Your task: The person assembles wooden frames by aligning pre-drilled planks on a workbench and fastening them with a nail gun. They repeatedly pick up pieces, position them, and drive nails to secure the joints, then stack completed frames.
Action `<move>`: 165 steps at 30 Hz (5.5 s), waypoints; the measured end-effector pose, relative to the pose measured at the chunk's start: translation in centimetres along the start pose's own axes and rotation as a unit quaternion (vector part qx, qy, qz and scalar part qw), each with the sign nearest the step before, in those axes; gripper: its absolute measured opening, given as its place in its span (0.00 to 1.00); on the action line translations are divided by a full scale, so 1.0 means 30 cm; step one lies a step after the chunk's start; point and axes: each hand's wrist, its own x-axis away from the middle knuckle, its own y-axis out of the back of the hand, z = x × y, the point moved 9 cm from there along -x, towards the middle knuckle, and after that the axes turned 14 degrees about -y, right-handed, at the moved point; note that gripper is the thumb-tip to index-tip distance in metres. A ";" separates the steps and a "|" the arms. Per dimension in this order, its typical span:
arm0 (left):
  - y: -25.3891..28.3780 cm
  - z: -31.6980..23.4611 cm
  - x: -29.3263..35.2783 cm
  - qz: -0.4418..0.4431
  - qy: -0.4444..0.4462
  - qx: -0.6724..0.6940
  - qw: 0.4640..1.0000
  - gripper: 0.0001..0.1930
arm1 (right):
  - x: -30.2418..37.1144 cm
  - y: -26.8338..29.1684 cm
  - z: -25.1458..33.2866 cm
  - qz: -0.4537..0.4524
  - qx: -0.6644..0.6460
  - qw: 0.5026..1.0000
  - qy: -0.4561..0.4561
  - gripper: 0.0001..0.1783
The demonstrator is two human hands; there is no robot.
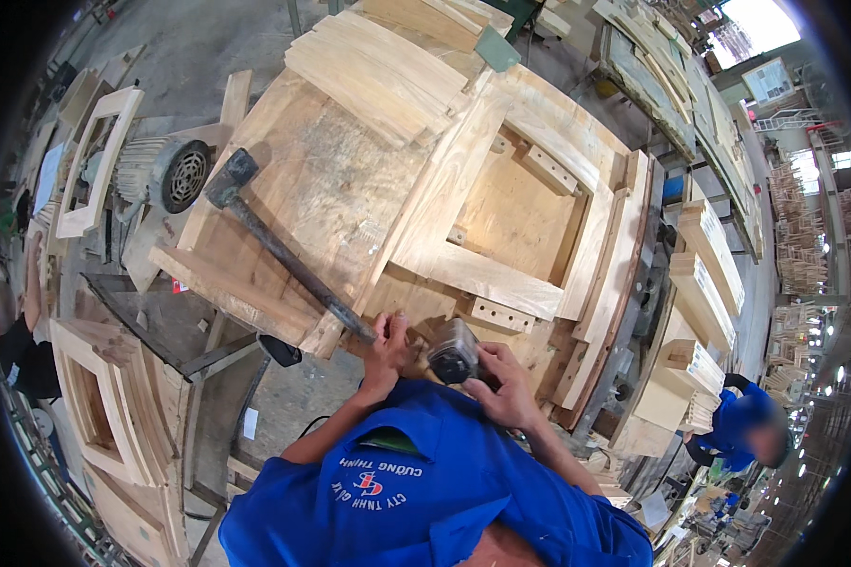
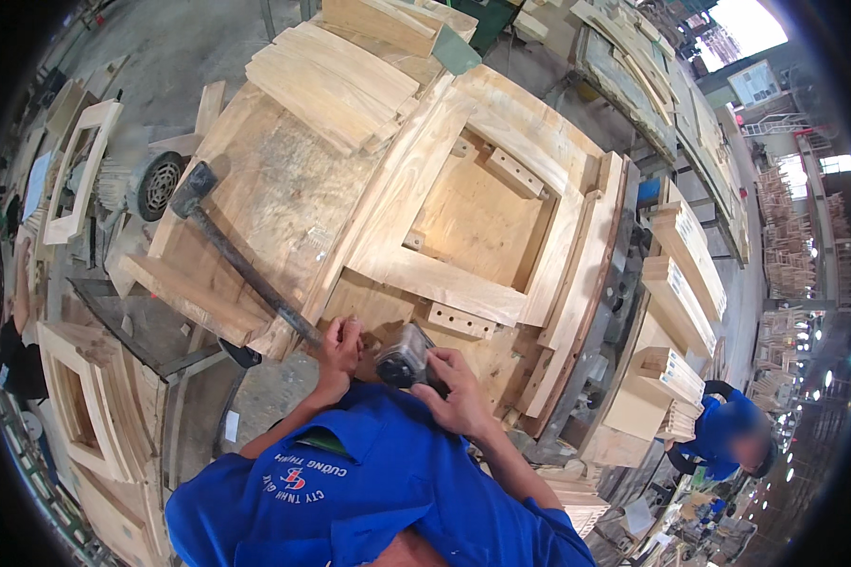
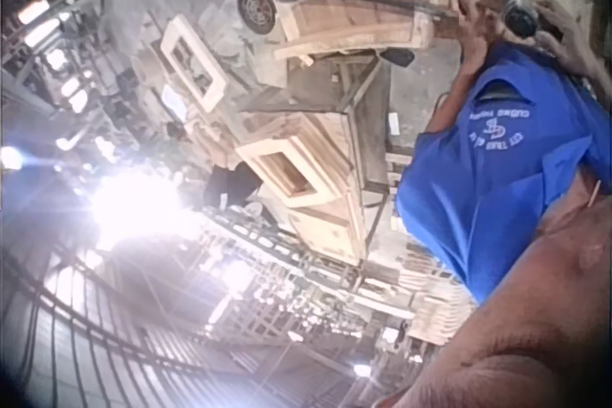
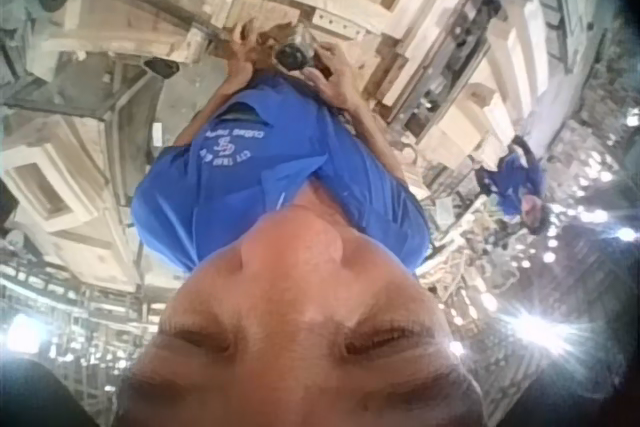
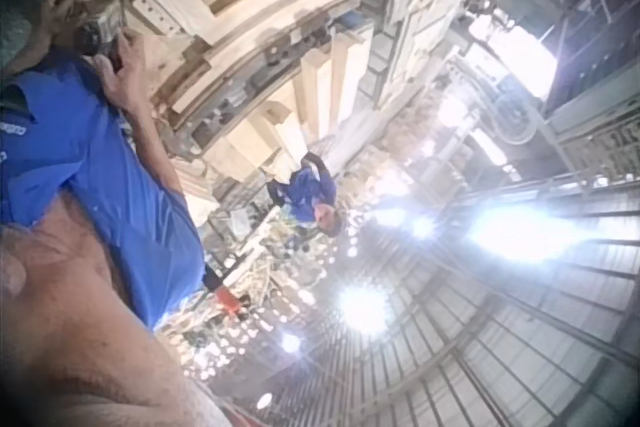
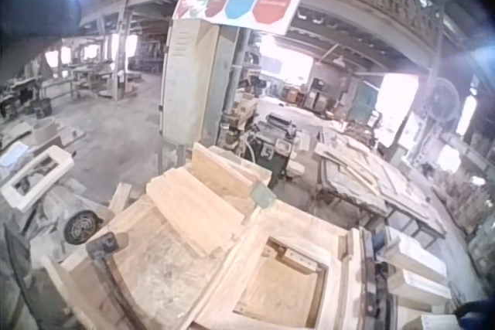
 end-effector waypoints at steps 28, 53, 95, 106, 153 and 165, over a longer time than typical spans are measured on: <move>0.030 0.025 0.279 0.404 0.004 -0.255 0.879 0.23 | -0.310 0.236 0.002 -0.247 0.358 0.888 0.147 0.23; -0.484 -0.584 0.520 0.355 -0.343 -0.113 0.863 0.34 | 0.005 0.695 0.356 -0.294 -0.047 0.937 0.183 0.34; 2.279 -0.444 1.264 -0.469 -0.292 0.345 0.759 0.31 | -0.042 -1.636 1.514 0.384 0.053 0.892 0.233 0.25; 2.771 -0.317 1.317 -0.599 -0.274 0.199 0.726 0.35 | -0.181 -2.278 1.583 0.441 0.044 0.886 0.139 0.23; 2.592 -0.584 1.365 -0.701 -0.105 -0.381 0.594 0.19 | -0.227 -2.197 1.378 0.298 -0.087 0.932 0.190 0.25; 1.551 -0.725 0.485 -0.063 -0.301 -0.172 0.936 0.16 | 0.196 -0.953 0.783 0.287 -0.005 0.953 0.097 0.24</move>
